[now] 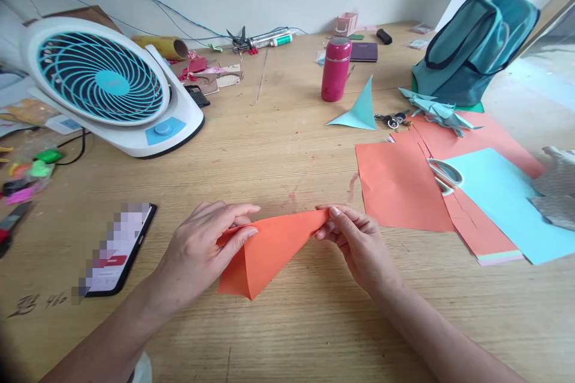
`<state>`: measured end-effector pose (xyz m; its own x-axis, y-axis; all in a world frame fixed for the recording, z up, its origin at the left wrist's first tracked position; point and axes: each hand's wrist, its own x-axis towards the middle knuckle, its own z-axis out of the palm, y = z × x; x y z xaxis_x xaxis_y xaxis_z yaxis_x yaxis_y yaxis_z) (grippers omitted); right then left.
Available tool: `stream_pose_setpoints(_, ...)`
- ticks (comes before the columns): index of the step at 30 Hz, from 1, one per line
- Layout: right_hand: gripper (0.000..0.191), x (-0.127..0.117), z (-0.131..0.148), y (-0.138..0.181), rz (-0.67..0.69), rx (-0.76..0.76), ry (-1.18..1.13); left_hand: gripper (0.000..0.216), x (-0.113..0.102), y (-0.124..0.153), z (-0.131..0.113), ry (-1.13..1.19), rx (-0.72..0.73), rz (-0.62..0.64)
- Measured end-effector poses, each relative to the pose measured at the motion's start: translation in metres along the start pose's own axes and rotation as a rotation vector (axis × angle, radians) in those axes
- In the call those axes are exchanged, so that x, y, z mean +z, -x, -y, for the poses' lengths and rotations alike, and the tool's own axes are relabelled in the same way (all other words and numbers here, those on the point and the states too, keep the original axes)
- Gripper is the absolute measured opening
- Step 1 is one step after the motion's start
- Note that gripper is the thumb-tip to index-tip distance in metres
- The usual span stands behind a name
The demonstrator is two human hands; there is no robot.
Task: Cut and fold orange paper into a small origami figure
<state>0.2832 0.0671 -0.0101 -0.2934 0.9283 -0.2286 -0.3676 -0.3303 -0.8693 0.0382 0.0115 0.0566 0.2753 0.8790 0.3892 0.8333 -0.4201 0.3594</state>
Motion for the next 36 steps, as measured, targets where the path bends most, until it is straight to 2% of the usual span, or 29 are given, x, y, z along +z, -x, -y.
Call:
stream_pose_setpoints(4,0.02,0.0,-0.001,0.0,-0.003,0.001,-0.004,0.02,0.0,-0.001,0.003,0.01,-0.013,0.011)
stream_pose_setpoints(8,0.021,-0.002,-0.003,0.001,-0.003,0.015,0.011,0.011,0.0,-0.003,0.004,0.012,-0.04,0.069)
stream_pose_setpoints(13,0.021,-0.002,-0.005,0.001,-0.015,0.017,0.04,0.013,-0.002,-0.005,0.004,0.059,-0.162,0.145)
stream_pose_setpoints(17,0.021,-0.005,-0.006,0.0,0.001,-0.015,0.148,0.012,-0.004,-0.007,0.004,0.078,-0.25,0.2)
stream_pose_setpoints(20,0.024,-0.009,-0.003,0.0,0.047,-0.064,0.369,0.014,-0.006,-0.008,0.007,0.083,-0.29,0.239)
stream_pose_setpoints(26,0.019,-0.009,0.008,0.006,0.141,-0.214,1.03,0.016,-0.002,-0.008,0.018,0.089,-0.281,0.319)
stream_pose_setpoints(30,0.018,-0.01,0.004,0.006,0.194,-0.256,1.238,0.017,0.01,-0.008,0.025,0.061,-0.239,0.386)
stream_pose_setpoints(36,0.016,-0.007,-0.003,0.005,0.176,-0.368,1.503,0.015,0.031,-0.01,0.028,-0.111,-0.195,0.424)
